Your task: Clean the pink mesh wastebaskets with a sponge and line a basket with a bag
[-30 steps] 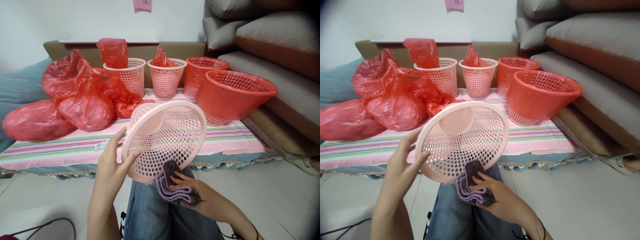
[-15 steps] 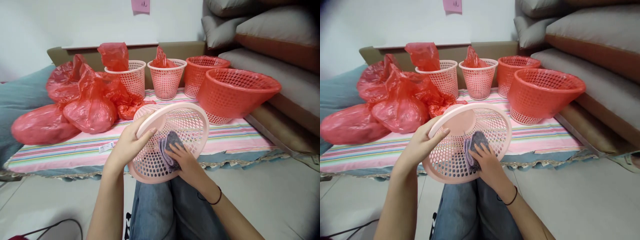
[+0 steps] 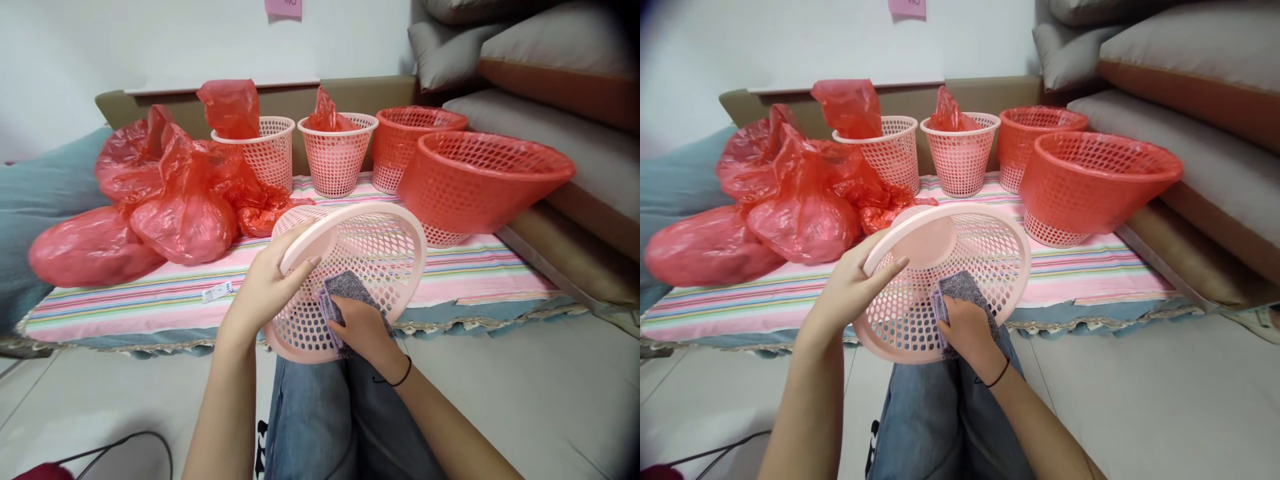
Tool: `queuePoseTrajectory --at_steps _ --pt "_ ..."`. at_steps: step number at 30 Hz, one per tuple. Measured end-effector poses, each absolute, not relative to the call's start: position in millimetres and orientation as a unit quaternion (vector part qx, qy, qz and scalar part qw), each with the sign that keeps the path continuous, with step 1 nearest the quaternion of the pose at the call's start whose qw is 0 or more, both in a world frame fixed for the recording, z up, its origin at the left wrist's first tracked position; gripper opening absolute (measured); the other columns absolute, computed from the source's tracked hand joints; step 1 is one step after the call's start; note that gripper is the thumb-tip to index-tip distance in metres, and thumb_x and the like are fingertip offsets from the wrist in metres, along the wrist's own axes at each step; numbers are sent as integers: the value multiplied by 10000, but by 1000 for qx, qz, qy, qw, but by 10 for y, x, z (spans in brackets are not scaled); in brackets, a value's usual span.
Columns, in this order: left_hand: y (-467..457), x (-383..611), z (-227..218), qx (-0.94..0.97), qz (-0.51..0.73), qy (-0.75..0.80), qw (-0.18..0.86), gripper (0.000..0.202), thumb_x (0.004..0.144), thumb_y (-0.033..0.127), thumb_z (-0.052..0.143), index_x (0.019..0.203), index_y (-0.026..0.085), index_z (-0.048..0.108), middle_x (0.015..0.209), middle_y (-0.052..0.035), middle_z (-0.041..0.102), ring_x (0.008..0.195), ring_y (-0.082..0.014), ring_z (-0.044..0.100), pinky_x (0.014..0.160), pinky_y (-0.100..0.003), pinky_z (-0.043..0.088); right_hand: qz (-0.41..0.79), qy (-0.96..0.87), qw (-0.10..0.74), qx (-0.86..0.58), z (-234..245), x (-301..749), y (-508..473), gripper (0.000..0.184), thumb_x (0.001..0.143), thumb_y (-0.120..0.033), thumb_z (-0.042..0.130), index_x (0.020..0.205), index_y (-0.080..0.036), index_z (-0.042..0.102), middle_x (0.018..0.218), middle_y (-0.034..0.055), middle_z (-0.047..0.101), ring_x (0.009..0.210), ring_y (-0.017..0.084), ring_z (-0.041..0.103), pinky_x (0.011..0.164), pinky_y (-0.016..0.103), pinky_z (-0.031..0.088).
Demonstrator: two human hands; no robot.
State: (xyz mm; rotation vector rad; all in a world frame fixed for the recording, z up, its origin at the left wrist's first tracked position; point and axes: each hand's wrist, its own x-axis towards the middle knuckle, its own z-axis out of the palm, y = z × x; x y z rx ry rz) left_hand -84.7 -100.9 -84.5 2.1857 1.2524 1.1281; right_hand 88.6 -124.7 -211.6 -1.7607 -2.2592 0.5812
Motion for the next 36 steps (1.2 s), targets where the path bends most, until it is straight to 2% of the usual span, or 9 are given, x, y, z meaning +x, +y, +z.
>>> queuePoseTrajectory --at_steps 4,9,12,17,20,22,28,31,36 --pt "-974 -796 -809 792 394 427 190 372 898 304 577 1263 253 630 1292 -47 662 1163 -252 613 1057 -437 442 228 -762 131 -591 -2178 929 -1240 450 858 -154 514 1303 -178 578 804 31 694 755 182 627 702 272 426" --pt "-972 -802 -842 787 405 424 192 389 894 319 590 1277 261 623 1312 -46 649 1189 -252 602 1072 -437 432 381 -713 318 -495 -2178 1036 -1217 390 841 -152 498 1224 -148 568 629 -57 519 562 114 505 595 225 401" --pt "-979 -814 -858 785 407 429 187 395 895 322 589 1284 257 617 1315 -43 648 1201 -249 594 1075 -426 428 436 -686 356 -460 -2207 1014 -1255 382 863 -211 511 1242 -165 524 646 -63 535 555 109 506 581 221 406" --pt "-994 -814 -849 787 402 432 181 396 903 324 579 1290 252 614 1321 -48 644 1196 -245 596 1072 -408 426 393 -741 264 -476 -2266 962 -1271 434 882 -94 386 1291 -170 513 853 12 684 671 133 617 755 302 485" --pt "-998 -813 -852 783 404 439 179 395 899 339 588 1284 258 620 1303 -49 655 1183 -251 604 1064 -413 433 335 -748 344 -457 -2239 1014 -1175 448 877 -64 335 1269 -162 530 1060 70 649 722 125 638 805 318 524" --pt "-995 -812 -856 780 406 439 184 401 895 361 596 1281 256 622 1302 -55 655 1176 -259 608 1054 -421 440 249 -761 381 -463 -2229 1051 -1102 405 877 -76 363 1216 -145 575 1138 106 629 939 168 644 917 345 511" --pt "-979 -801 -850 775 403 442 204 440 885 432 601 1275 229 627 1271 -69 673 1118 -266 639 1032 -416 462 81 -813 198 -541 -2443 969 -1137 440 909 -276 508 1297 -87 589 1407 173 535 1374 353 380 1153 530 292" --pt "-975 -799 -849 776 403 438 207 437 886 427 599 1276 232 627 1281 -64 669 1125 -264 638 1043 -416 459 65 -815 153 -555 -2520 911 -1231 509 939 -388 475 1387 -152 527 1489 113 467 1437 385 259 1170 596 189" --pt "-973 -797 -855 779 404 432 210 427 897 394 587 1299 253 607 1317 -54 647 1162 -253 619 1062 -425 446 67 -778 131 -611 -2452 868 -1292 526 884 -465 550 1377 -281 544 1559 64 368 1430 465 202 1103 664 182"
